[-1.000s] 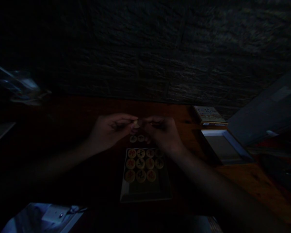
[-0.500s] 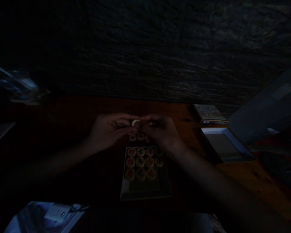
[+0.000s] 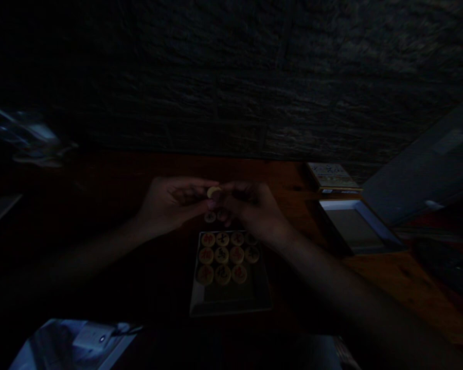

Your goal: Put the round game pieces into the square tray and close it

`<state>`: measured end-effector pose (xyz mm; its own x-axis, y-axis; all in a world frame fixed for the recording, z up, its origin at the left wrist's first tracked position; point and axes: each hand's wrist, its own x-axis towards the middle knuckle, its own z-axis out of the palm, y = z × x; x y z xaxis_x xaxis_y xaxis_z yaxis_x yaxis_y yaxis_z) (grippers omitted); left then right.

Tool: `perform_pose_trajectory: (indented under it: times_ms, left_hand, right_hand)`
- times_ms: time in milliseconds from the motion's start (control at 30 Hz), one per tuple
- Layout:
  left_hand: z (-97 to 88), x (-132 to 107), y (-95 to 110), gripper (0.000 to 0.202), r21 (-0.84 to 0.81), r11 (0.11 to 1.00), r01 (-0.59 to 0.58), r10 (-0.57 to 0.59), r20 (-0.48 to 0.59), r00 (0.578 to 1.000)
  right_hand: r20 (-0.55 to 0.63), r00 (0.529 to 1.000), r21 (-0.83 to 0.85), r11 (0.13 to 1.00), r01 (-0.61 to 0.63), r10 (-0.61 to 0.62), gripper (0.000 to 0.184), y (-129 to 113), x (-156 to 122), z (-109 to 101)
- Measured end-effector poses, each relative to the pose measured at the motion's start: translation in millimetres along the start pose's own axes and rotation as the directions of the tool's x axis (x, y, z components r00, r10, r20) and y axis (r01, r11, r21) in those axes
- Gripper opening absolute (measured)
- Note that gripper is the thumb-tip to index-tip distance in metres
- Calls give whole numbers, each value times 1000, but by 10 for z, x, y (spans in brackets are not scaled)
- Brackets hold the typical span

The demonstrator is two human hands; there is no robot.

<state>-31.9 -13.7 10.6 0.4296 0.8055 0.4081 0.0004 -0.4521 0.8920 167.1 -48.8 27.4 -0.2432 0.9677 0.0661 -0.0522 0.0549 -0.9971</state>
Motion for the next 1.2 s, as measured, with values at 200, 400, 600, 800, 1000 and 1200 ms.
perform_pose_trajectory:
  times_ms: [200,400,600,800,1000,1200]
  left_hand:
    - [-14,-4,24,27,4,1000,-4,4,-12,1000]
    - [0,-2,71,20,47,999,22,-19,-44,999]
    - [16,-23,63,17,77,996,-53,53,3,999]
    - [35,-33,16,23,45,999,-14,10,73,997]
    - [15,0,-35,24,21,999,-26,24,114,993]
    - [28,31,-43,20,-62,998,25,-22,55,998]
  right_hand:
    - [-7,1000,3,1000,31,-31,36,7,8,-12]
    - [-49,998,-55,998,38,-41,39,34,-13,13]
    - [-111,993,-129,991,31,-45,40,52,-11,29]
    - [-147,988,-202,979,23,-54,40,-4,-45,53]
    - [-188,981,-348,937,-28,-40,36,36,-53,-6]
    - [-204,972,-363,931,37,-118,33,-30,-63,17]
